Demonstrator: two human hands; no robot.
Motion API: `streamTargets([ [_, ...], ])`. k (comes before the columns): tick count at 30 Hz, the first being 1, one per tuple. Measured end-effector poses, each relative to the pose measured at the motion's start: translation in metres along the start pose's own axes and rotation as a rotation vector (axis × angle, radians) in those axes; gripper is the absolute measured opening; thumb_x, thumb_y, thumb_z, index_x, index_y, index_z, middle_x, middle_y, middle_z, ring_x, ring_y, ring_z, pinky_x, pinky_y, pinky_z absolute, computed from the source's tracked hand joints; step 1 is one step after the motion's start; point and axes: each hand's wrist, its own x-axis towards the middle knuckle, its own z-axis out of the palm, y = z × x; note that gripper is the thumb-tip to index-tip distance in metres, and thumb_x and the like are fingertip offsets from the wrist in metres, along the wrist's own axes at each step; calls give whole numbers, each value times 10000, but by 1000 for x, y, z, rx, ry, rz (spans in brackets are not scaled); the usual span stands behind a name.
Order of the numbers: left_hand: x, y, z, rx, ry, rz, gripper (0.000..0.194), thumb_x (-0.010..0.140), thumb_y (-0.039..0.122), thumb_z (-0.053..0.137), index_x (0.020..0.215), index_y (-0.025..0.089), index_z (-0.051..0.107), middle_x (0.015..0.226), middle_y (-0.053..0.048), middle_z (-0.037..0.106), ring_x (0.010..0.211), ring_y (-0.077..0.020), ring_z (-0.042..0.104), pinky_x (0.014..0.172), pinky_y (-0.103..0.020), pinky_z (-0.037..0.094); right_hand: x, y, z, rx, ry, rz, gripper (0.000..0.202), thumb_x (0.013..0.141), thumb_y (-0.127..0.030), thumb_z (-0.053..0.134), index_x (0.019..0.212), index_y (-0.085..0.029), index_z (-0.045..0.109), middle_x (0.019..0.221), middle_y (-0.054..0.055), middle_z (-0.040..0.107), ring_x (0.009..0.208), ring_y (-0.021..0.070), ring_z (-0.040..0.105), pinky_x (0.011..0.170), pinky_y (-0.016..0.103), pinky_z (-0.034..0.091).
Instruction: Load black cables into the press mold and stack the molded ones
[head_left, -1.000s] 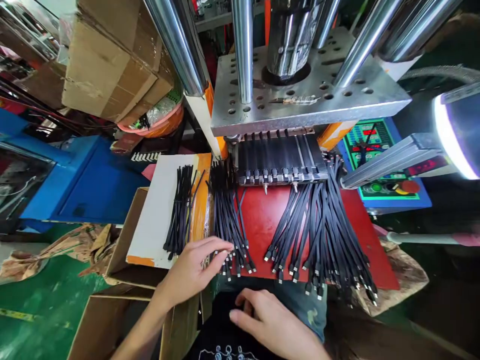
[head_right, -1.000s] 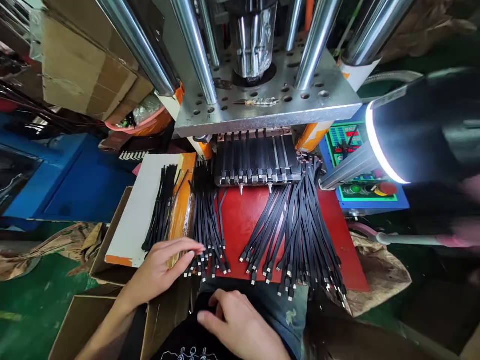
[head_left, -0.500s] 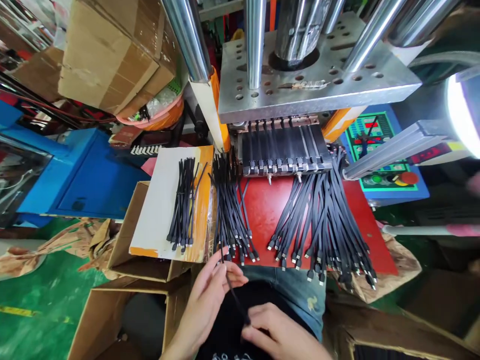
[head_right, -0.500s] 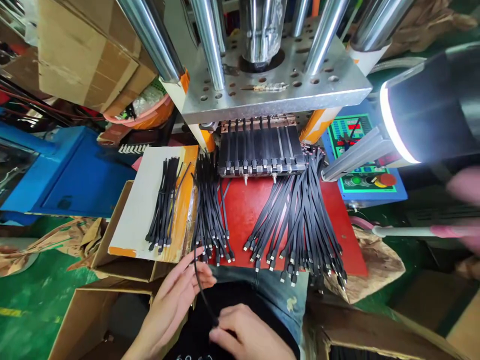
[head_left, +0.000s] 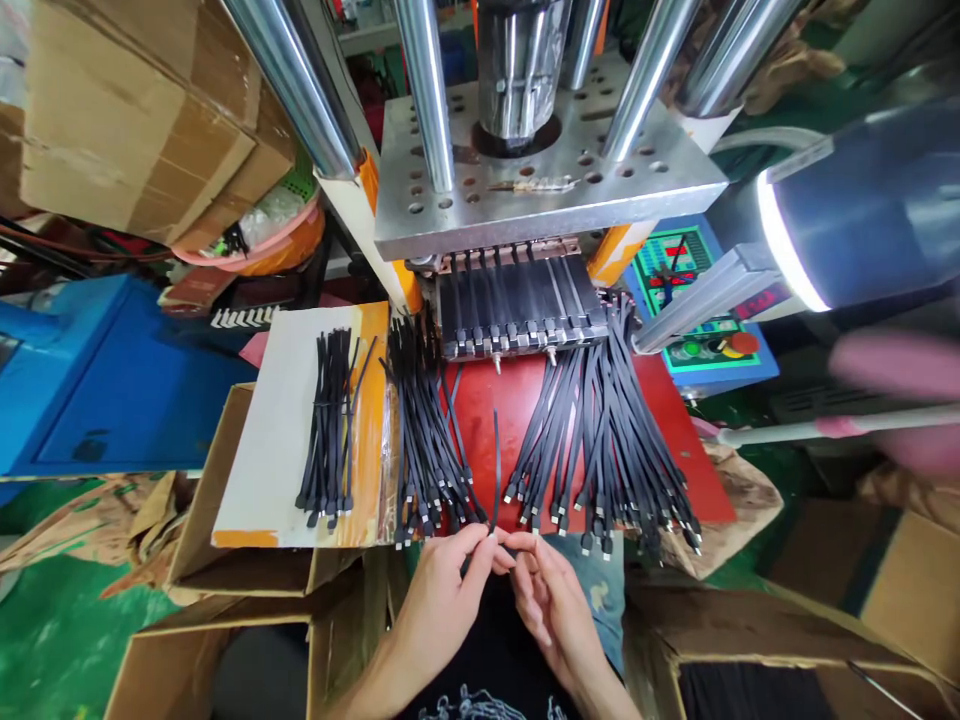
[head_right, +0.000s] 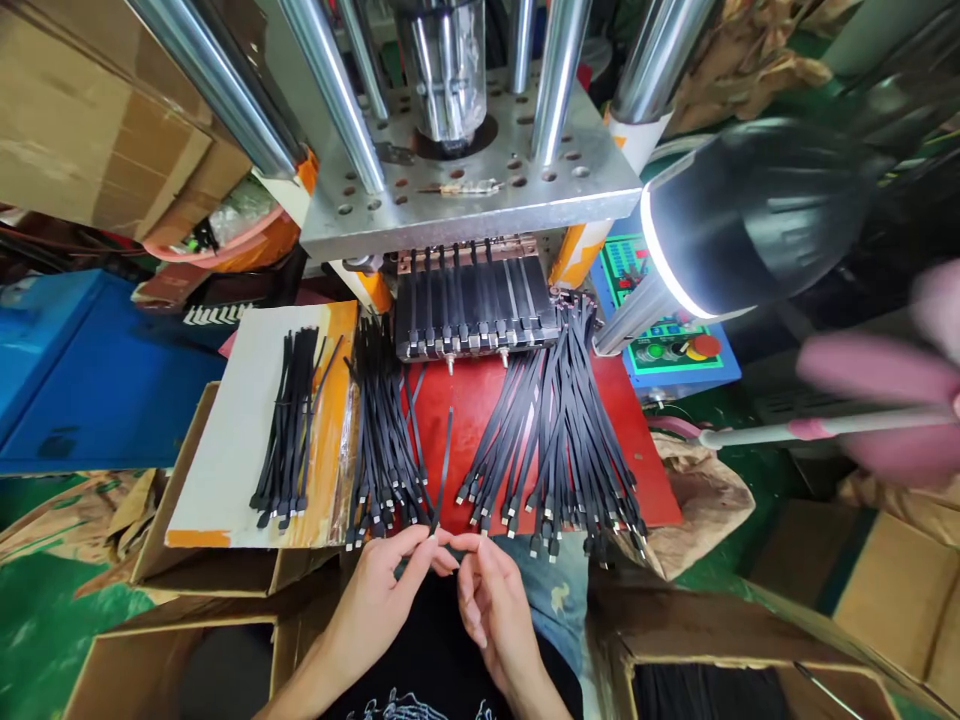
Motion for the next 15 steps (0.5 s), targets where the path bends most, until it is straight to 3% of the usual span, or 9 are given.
streamTargets([
  [6,3,-1,-1,78,-13,22,373,1111,377,457,965,232,768,997,-56,882,972,-221,850,906,-288,624,-8,-8,6,-201,124,-20,696,831,-862,737,867,-168,697,516,-76,507,353,23,293,339,145,217],
  [9,4,-1,-3,92,-18,13,370,1110,379,464,980,241,782,994,-43,884,985,-224,847,911,-295,620,-12,-12,-1,-314,198,-59,724,758,-884,780,850,-173,683,498,-69,517,356,39,334,345,150,226],
  [12,4,1,-4,78,-33,-15,378,1111,385,479,956,241,792,997,-59,883,978,-248,844,928,-327,612,-13,-20,-14,-257,242,5,779,703,-947,755,850,-186,677,497,-74,493,361,67,360,332,173,262],
  [15,5,2,-2,53,-40,-41,382,1108,410,507,930,240,800,976,-85,880,983,-286,842,971,-379,604,-17,-27,-19,-156,362,-110,718,750,-912,756,837,-207,649,528,-78,480,385,62,340,351,174,272],
])
